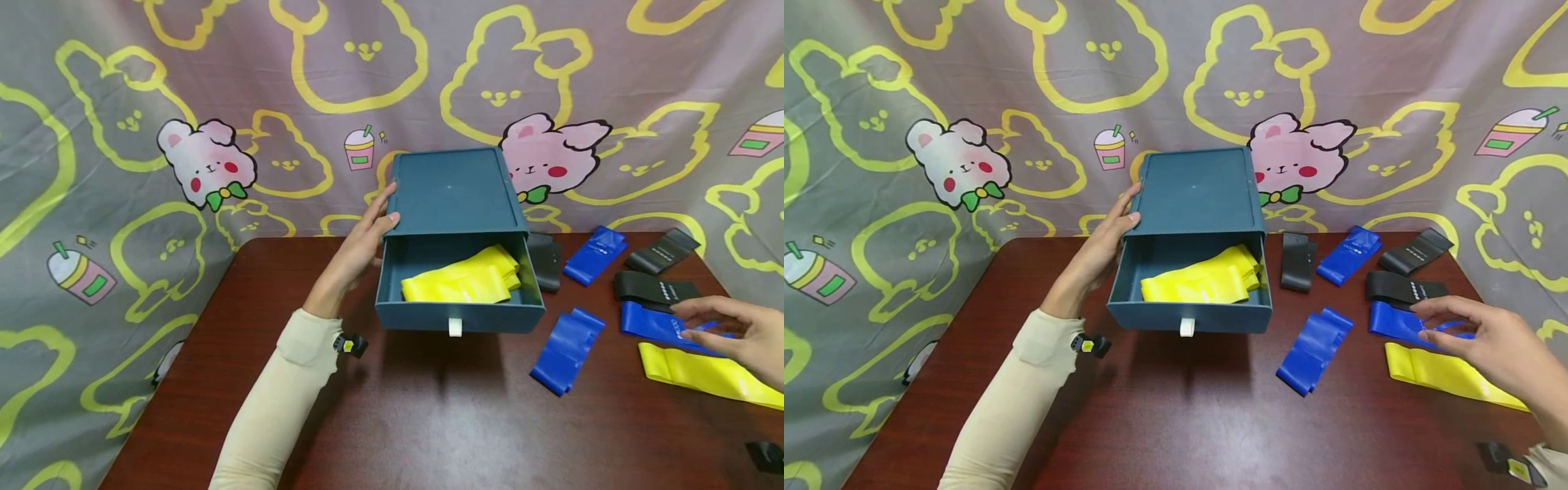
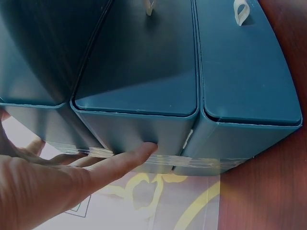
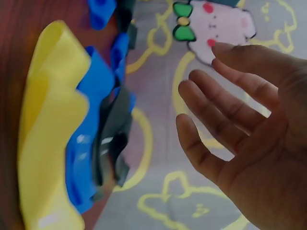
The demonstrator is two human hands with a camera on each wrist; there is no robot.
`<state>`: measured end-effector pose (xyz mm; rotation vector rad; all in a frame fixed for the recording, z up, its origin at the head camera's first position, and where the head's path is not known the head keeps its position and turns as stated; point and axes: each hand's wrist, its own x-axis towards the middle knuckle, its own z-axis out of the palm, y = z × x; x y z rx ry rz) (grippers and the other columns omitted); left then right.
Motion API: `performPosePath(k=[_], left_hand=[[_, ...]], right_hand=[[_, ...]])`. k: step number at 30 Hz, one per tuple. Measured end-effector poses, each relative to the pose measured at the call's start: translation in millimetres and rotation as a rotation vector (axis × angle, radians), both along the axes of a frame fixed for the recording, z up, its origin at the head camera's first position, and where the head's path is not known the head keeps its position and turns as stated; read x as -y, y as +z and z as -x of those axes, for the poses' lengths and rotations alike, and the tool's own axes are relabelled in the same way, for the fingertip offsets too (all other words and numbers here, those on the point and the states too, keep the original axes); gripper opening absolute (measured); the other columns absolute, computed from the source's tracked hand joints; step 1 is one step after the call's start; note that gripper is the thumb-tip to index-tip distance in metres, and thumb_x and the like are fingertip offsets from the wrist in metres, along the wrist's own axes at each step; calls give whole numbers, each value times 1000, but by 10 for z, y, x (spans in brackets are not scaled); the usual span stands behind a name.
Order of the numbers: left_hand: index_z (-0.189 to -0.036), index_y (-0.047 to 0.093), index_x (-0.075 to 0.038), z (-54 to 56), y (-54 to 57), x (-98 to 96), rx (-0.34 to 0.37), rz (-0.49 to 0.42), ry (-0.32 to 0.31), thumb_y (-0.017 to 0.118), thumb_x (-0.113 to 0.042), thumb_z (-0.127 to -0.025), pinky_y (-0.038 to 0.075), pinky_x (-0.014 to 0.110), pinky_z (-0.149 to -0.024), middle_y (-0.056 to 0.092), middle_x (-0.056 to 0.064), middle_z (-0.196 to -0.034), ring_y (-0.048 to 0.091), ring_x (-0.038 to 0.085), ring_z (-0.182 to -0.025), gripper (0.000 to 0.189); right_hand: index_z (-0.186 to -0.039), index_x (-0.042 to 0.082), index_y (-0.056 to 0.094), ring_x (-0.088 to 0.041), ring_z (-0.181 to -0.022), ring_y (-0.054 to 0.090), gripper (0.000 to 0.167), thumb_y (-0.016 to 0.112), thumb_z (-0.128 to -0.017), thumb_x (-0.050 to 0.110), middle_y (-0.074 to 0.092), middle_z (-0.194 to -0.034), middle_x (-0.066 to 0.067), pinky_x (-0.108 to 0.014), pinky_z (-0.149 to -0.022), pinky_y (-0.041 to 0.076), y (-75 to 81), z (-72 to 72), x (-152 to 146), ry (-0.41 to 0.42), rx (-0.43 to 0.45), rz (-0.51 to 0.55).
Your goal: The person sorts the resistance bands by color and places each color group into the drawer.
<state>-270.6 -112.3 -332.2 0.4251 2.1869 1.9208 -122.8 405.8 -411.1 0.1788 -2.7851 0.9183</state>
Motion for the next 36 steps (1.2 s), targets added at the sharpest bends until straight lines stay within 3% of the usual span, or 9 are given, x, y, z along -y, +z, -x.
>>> performPosePath(k=[4, 9, 11, 13, 16, 17, 23, 30, 36], left_hand=[[-161, 28, -54, -3, 6, -1, -3, 5, -2, 51, -42, -108, 59, 63, -90, 23, -4, -173, 53, 47, -137, 59], [-161, 27, -54, 4, 6, -1, -4, 3, -3, 51, -42, -108, 59, 63, -89, 23, -3, -173, 52, 47, -137, 59], [-161, 27, -54, 5, 5, 0, -2, 0, -3, 51, -42, -107, 60, 63, -88, 24, -3, -173, 52, 47, -137, 60], [-160, 27, -54, 7, 3, 1, -2, -3, -1, 51, -42, -107, 60, 63, -88, 24, -4, -173, 52, 47, -137, 60], [-160, 27, -54, 5, 0, 4, -1, -5, -1, 51, -42, -107, 59, 64, -89, 24, -4, -173, 52, 47, -137, 59], [-160, 27, -54, 4, 0, 3, -1, -5, -2, 51, -42, -107, 59, 64, -90, 24, -4, -173, 52, 47, -137, 59], [-161, 27, -54, -2, -7, -1, 1, -1, -1, 51, -42, -108, 58, 64, -91, 23, -4, -174, 52, 47, -138, 59], [-160, 27, -55, 2, -2, 2, 1, 1, 3, 51, -42, -108, 59, 63, -89, 24, -4, -173, 52, 47, -138, 59], [-160, 27, -55, 9, -3, 3, 5, 2, -1, 50, -43, -108, 59, 63, -90, 22, -4, -173, 51, 45, -139, 58]], right_hand=[[-117, -8, 67, 19, -81, 54, 24, 71, -93, -8, 50, -97, 45, -8, -62, 45, -112, 22, -108, 18, 44, 5], [-117, -5, 71, 28, -89, 44, 30, 72, -88, -12, 51, -104, 41, -12, -62, 49, -266, 44, -219, 52, 136, -39], [-119, -6, 71, 29, -91, 41, 34, 70, -87, -16, 64, -108, 25, -15, -62, 52, -322, 51, -247, 68, 181, -61], [-121, -6, 71, 30, -92, 39, 36, 68, -86, -18, 71, -115, -1, -17, -63, 53, -369, 60, -264, 90, 220, -77], [-122, -6, 71, 30, -94, 37, 39, 68, -85, -18, 66, -123, -33, -17, -64, 54, -412, 75, -273, 116, 258, -89], [-123, -6, 71, 30, -94, 35, 39, 68, -86, -17, 64, -125, -36, -17, -64, 53, -417, 83, -275, 120, 275, -96], [-126, -4, 70, 31, -97, 27, 40, 66, -87, -15, 63, -129, -35, -17, -67, 53, -411, 135, -279, 118, 358, -112], [-122, -1, 72, 18, -85, 49, 40, 63, -87, -16, 67, -125, -30, -20, -66, 52, -427, 140, -271, 132, 356, -132], [-121, 0, 72, 8, -77, 51, 40, 62, -85, -16, 70, -117, -22, -22, -64, 47, -438, 168, -229, 139, 366, -186]])
